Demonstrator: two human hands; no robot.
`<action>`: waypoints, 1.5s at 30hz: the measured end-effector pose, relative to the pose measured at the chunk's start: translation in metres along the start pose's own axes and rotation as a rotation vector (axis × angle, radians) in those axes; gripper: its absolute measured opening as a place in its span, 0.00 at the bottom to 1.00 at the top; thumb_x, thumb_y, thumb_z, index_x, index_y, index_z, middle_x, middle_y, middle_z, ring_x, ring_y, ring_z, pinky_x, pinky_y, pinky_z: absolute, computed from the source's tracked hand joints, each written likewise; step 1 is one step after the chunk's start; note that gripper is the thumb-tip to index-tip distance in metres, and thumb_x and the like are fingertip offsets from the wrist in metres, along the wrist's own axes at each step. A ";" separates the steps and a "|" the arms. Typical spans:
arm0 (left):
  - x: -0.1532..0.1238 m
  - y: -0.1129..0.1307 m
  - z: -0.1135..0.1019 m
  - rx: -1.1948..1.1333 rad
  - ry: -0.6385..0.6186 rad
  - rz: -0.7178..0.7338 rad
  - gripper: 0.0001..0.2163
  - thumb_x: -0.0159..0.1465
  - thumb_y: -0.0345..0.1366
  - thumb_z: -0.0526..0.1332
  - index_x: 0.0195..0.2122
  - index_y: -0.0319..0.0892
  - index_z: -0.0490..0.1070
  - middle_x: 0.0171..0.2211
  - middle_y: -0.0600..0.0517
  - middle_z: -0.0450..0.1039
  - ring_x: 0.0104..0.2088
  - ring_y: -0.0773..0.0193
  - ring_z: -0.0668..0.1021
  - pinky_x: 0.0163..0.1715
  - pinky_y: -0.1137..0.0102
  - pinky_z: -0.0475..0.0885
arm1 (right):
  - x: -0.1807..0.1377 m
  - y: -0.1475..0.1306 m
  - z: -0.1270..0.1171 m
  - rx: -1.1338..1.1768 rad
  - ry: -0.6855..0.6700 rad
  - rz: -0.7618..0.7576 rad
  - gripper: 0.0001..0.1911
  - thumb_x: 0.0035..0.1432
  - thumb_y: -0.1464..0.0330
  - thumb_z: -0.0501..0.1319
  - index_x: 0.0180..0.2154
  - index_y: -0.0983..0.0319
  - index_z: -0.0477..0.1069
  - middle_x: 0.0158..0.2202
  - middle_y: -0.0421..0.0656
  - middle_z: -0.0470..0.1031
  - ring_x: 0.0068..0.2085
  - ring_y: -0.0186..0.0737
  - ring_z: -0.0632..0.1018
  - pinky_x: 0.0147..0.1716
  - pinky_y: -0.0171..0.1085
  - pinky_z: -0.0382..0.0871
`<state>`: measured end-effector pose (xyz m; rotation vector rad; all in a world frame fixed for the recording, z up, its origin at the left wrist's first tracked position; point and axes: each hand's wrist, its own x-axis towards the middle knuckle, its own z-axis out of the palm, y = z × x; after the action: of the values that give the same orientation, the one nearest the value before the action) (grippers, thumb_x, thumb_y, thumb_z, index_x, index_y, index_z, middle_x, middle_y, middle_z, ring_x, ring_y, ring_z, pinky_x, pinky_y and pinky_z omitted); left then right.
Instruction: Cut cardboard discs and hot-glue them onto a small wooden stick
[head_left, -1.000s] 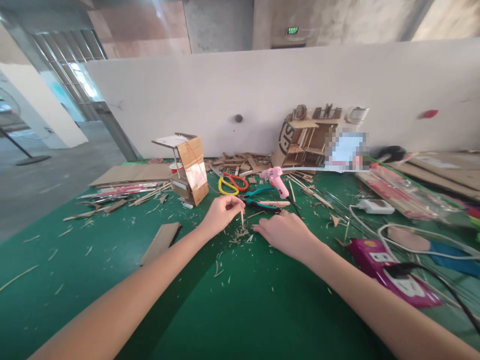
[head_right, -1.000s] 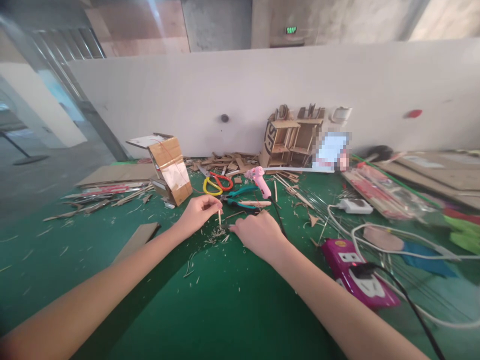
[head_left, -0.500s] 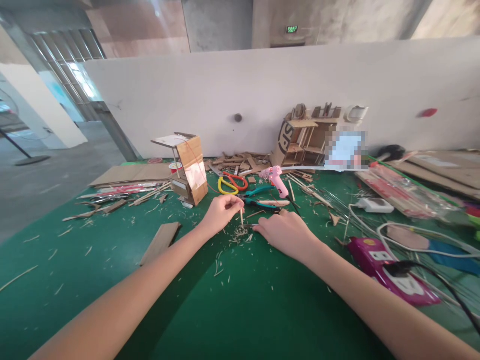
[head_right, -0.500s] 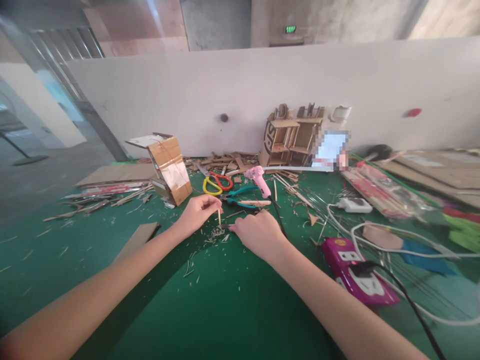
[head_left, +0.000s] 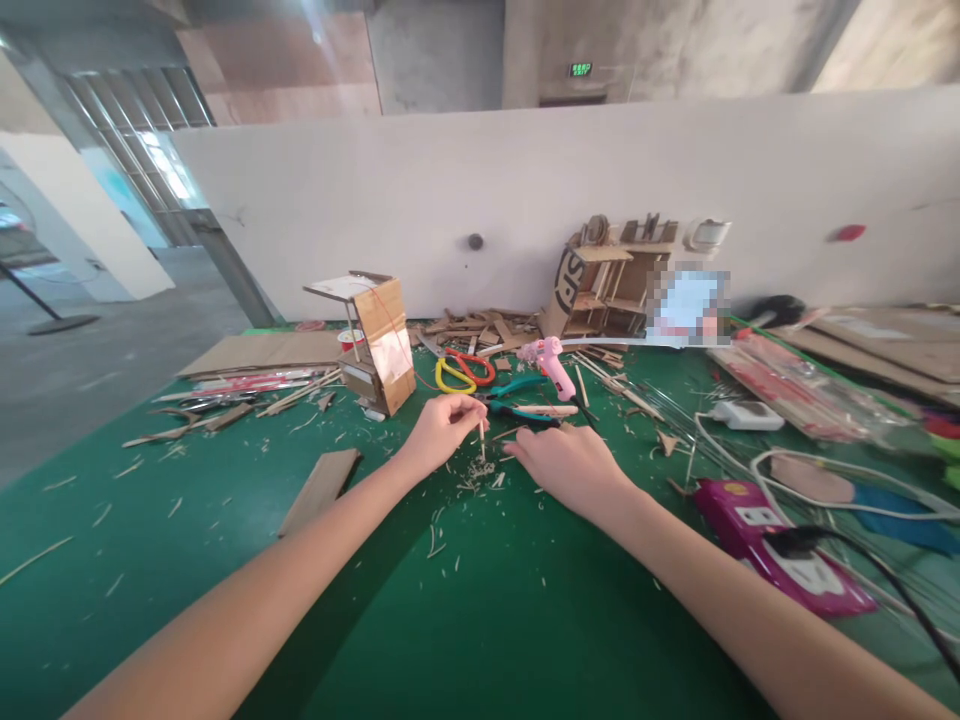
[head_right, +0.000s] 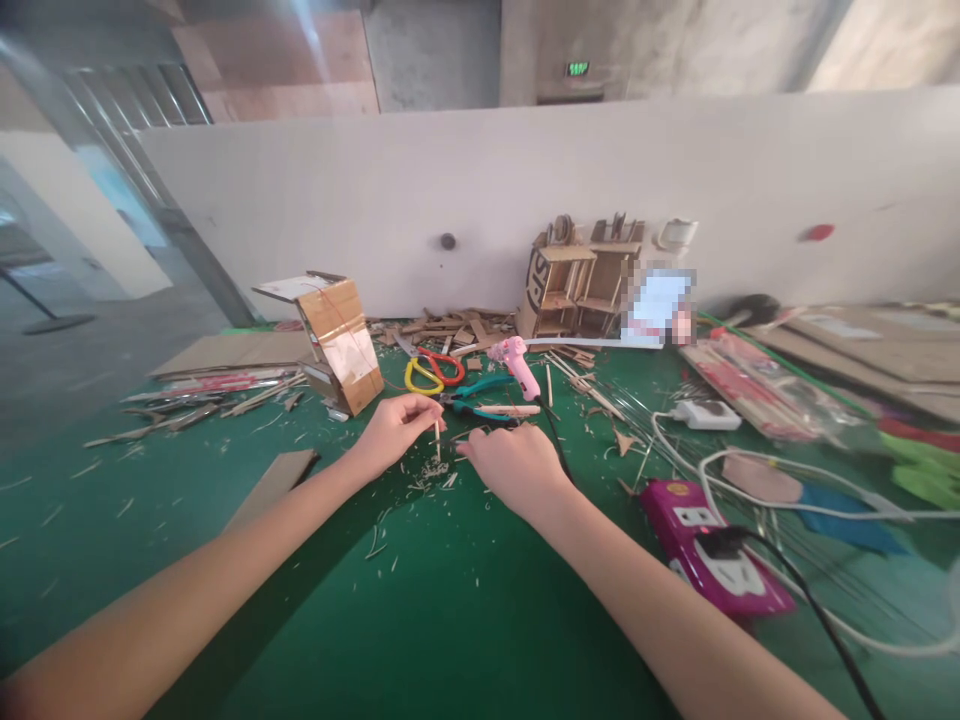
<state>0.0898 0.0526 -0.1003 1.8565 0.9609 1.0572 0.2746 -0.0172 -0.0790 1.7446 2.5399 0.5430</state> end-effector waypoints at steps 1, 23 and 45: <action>0.000 0.000 0.000 0.008 -0.004 0.009 0.11 0.61 0.41 0.59 0.30 0.38 0.73 0.27 0.50 0.76 0.29 0.64 0.77 0.33 0.70 0.72 | 0.001 0.000 0.000 0.001 0.007 0.024 0.22 0.67 0.59 0.44 0.34 0.62 0.72 0.24 0.47 0.78 0.26 0.48 0.79 0.23 0.36 0.63; -0.001 -0.001 0.000 0.000 -0.004 -0.005 0.12 0.62 0.42 0.58 0.32 0.38 0.73 0.29 0.49 0.77 0.30 0.63 0.78 0.34 0.69 0.73 | -0.002 0.000 0.000 -0.025 -0.008 -0.101 0.20 0.66 0.61 0.48 0.31 0.63 0.72 0.19 0.46 0.75 0.24 0.46 0.79 0.24 0.35 0.60; 0.001 -0.002 0.001 0.004 0.002 -0.013 0.12 0.62 0.43 0.57 0.33 0.38 0.74 0.29 0.49 0.77 0.31 0.63 0.78 0.33 0.69 0.72 | 0.001 0.004 -0.002 0.010 -0.037 -0.042 0.22 0.67 0.59 0.45 0.34 0.63 0.73 0.23 0.48 0.76 0.26 0.44 0.79 0.25 0.35 0.62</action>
<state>0.0901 0.0542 -0.1025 1.8504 0.9754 1.0507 0.2775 -0.0158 -0.0761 1.6835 2.5521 0.4926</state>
